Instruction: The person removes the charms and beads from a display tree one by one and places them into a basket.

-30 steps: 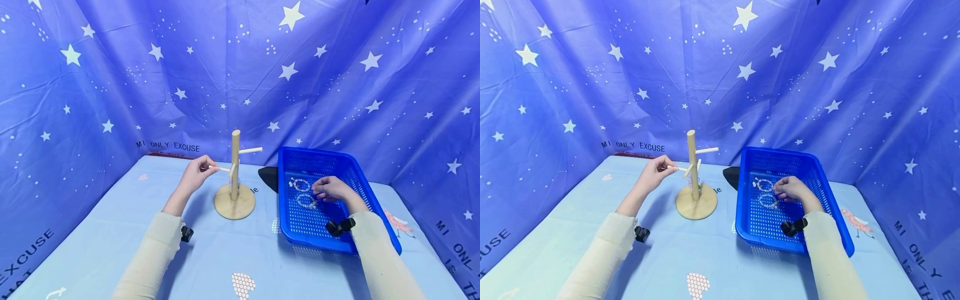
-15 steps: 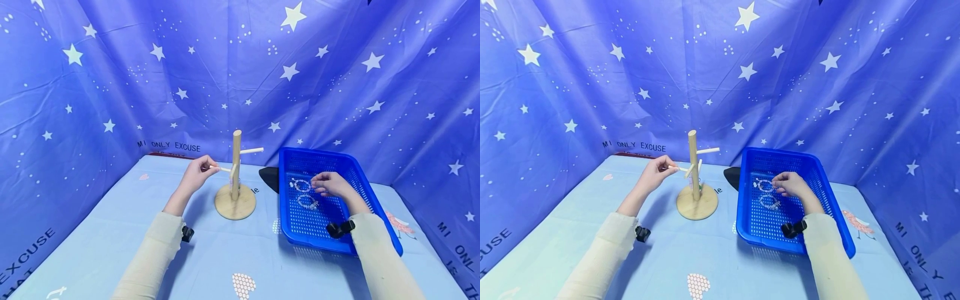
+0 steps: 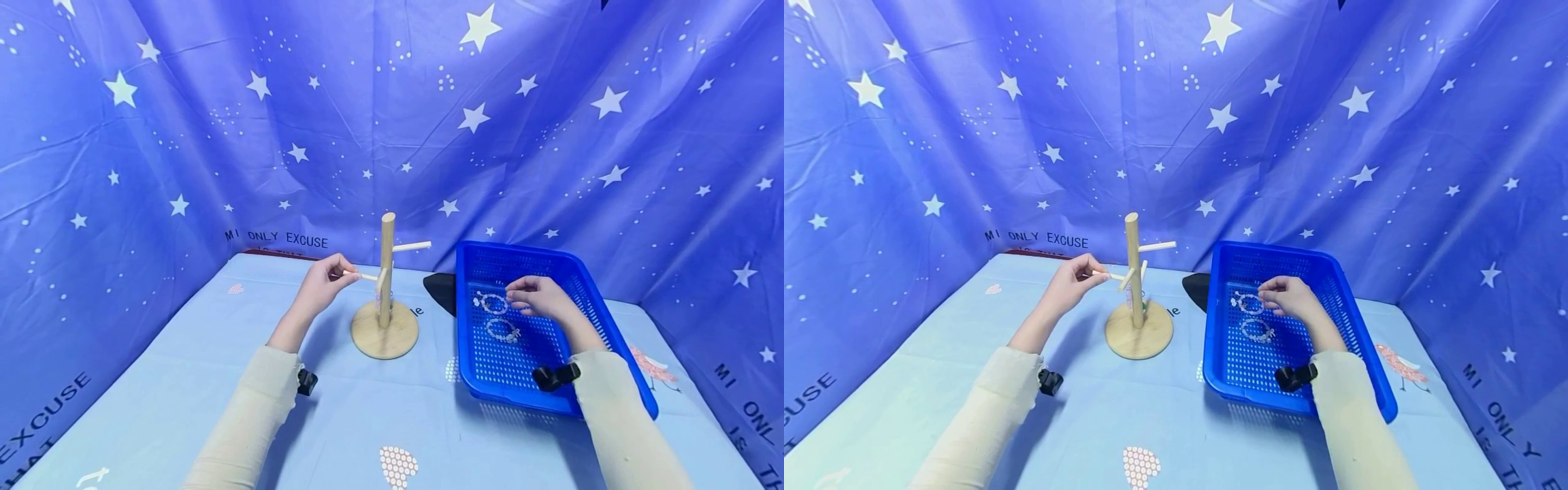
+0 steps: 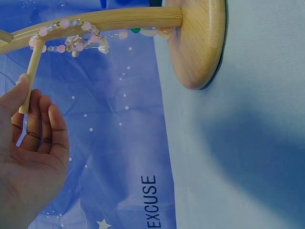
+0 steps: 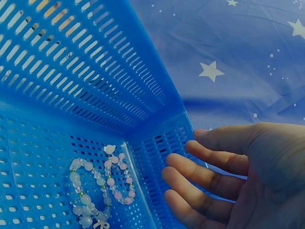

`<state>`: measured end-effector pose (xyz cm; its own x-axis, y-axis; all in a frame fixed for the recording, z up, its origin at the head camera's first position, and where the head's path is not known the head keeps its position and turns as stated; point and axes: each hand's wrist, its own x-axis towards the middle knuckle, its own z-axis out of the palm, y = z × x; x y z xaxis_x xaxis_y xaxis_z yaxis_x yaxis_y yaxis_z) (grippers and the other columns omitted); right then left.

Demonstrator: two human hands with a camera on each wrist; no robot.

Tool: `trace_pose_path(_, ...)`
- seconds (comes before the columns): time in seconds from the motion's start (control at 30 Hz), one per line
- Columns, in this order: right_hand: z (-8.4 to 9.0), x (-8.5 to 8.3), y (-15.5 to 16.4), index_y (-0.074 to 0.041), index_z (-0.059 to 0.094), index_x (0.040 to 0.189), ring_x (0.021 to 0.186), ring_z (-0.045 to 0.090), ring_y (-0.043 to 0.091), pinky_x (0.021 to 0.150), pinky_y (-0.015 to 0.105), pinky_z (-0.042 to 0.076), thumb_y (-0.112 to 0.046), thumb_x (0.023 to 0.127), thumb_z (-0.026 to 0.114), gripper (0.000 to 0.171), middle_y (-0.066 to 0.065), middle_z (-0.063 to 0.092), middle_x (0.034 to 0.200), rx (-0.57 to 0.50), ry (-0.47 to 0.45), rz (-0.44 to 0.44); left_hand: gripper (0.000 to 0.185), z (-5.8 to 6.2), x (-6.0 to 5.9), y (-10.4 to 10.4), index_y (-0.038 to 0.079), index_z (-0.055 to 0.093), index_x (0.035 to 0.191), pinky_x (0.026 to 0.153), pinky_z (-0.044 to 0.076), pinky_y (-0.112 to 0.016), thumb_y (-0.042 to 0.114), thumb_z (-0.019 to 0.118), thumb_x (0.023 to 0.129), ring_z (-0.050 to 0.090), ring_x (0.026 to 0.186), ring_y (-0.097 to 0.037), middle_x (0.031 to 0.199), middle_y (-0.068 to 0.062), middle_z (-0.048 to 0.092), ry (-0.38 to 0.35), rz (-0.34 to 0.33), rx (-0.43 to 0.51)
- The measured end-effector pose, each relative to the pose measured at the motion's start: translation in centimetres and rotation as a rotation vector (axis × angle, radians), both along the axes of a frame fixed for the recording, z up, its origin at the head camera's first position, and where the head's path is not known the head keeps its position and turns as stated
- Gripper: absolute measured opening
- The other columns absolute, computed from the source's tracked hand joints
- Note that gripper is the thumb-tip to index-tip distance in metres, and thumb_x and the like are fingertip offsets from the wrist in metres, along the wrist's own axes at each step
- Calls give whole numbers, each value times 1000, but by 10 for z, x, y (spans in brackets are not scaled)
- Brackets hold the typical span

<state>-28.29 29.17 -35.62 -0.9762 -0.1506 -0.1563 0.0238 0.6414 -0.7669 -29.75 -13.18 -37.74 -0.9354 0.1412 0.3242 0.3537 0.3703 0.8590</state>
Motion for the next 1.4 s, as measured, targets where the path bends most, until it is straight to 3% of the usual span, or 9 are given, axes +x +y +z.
trace_pose_path(0.27, 5, 3, -4, 11, 54, 128, 98, 70, 18, 86, 35, 60, -20, 104, 53, 40, 29, 65, 123, -30, 27, 21, 11, 1, 0, 0, -1, 65, 93, 60, 43, -19, 8, 71, 91, 52, 71, -12, 89, -15, 67, 22, 1, 0)
trace_pose_path(0.43, 7, 5, -8, 12, 53, 130, 98, 71, 17, 88, 37, 59, -21, 104, 53, 41, 29, 65, 123, -41, 41, 32, 10, 1, 1, 0, -1, 65, 93, 60, 42, -19, 7, 70, 91, 52, 71, -13, 91, -16, 67, 17, 2, -2)
trace_pose_path(0.63, 10, 8, -11, 12, 52, 130, 91, 68, 4, 91, 39, 58, -21, 104, 52, 42, 31, 63, 124, -72, 51, 57, 10, 1, 0, 0, 0, 65, 94, 61, 43, -20, 8, 70, 92, 53, 73, -14, 90, -14, 66, 10, 4, -8)
trace_pose_path(0.83, 14, 10, -17, 13, 52, 130, 87, 67, -1, 85, 30, 59, -20, 104, 53, 42, 29, 65, 122, -93, 72, 85, 11, 1, 1, 0, 0, 65, 94, 61, 43, -20, 10, 71, 92, 52, 72, -14, 89, -13, 66, 8, 6, -6)
trace_pose_path(0.97, 16, 11, -21, 11, 54, 129, 87, 67, -1, 83, 25, 59, -20, 103, 54, 40, 29, 66, 121, -97, 85, 90, 12, 2, 1, 1, 0, 65, 94, 60, 42, -20, 10, 71, 92, 51, 72, -14, 88, -12, 65, 11, 8, -9)
trace_pose_path(1.1, 18, 13, -25, 8, 56, 128, 92, 69, 6, 86, 32, 60, -22, 104, 54, 39, 28, 66, 121, -82, 100, 94, 11, 14, 13, 3, -4, 65, 95, 61, 42, -19, 7, 69, 92, 51, 72, -15, 88, -15, 65, 11, 5, -17)
trace_pose_path(1.2, 21, 14, -29, 8, 56, 128, 95, 70, 9, 89, 38, 59, -23, 104, 54, 39, 26, 67, 121, -69, 110, 105, 11, 17, 15, 4, -7, 64, 96, 61, 41, -19, 4, 68, 93, 51, 73, -16, 89, -17, 65, -2, 6, -24)
trace_pose_path(1.4, 26, 17, -37, 7, 57, 129, 95, 69, 9, 85, 29, 59, -23, 104, 54, 39, 26, 67, 122, -53, 121, 127, 12, 2, 1, 1, -4, 65, 97, 60, 40, -19, 6, 68, 93, 50, 72, -14, 90, -15, 66, -8, 17, -20)
